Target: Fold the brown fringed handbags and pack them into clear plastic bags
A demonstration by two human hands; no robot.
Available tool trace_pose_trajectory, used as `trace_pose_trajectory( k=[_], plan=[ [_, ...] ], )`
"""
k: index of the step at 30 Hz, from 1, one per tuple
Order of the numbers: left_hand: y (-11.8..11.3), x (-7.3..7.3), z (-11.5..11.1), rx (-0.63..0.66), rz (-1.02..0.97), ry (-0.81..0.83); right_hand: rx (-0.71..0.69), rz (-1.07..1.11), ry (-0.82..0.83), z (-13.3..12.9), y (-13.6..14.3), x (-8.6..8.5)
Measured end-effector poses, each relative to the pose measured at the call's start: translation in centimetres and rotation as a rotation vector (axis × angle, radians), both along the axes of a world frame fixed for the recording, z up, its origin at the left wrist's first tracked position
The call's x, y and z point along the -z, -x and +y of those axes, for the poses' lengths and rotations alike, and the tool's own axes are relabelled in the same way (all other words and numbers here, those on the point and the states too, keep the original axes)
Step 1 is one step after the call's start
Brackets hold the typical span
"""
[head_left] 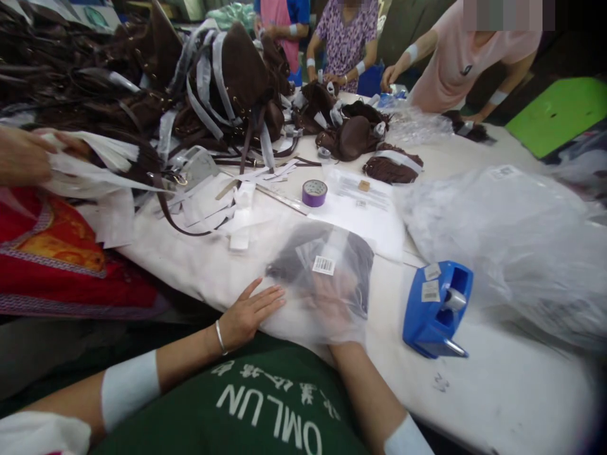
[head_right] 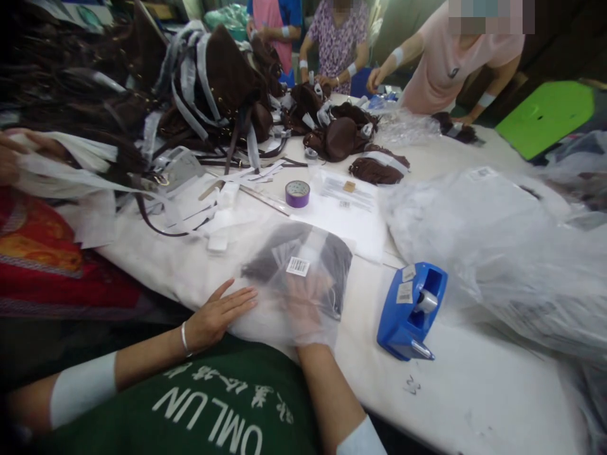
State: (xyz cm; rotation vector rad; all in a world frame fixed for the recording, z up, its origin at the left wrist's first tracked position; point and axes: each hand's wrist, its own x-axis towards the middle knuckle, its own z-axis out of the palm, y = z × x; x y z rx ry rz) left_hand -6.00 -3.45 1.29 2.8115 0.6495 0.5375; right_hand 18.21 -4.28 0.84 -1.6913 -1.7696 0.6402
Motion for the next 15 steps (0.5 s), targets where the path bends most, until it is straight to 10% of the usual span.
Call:
trace_pose_trajectory(
  k=[5, 10, 15],
  plan=[
    [2.5, 1.0, -0.5, -0.020, 0.081, -0.006, -0.029, -0.207, -0.126, -0.6, 0.2, 2.1],
    [3.3, 1.3, 0.0, 0.013, 0.193, 0.091, -0.165, -0.175, -0.093, -8.5, -1.2, 4.2],
    [3.1, 2.0, 0.5, 0.178, 0.297, 0.314, -0.233, -0.070, 0.097, -14.1, -3.1, 2.3]
  ],
)
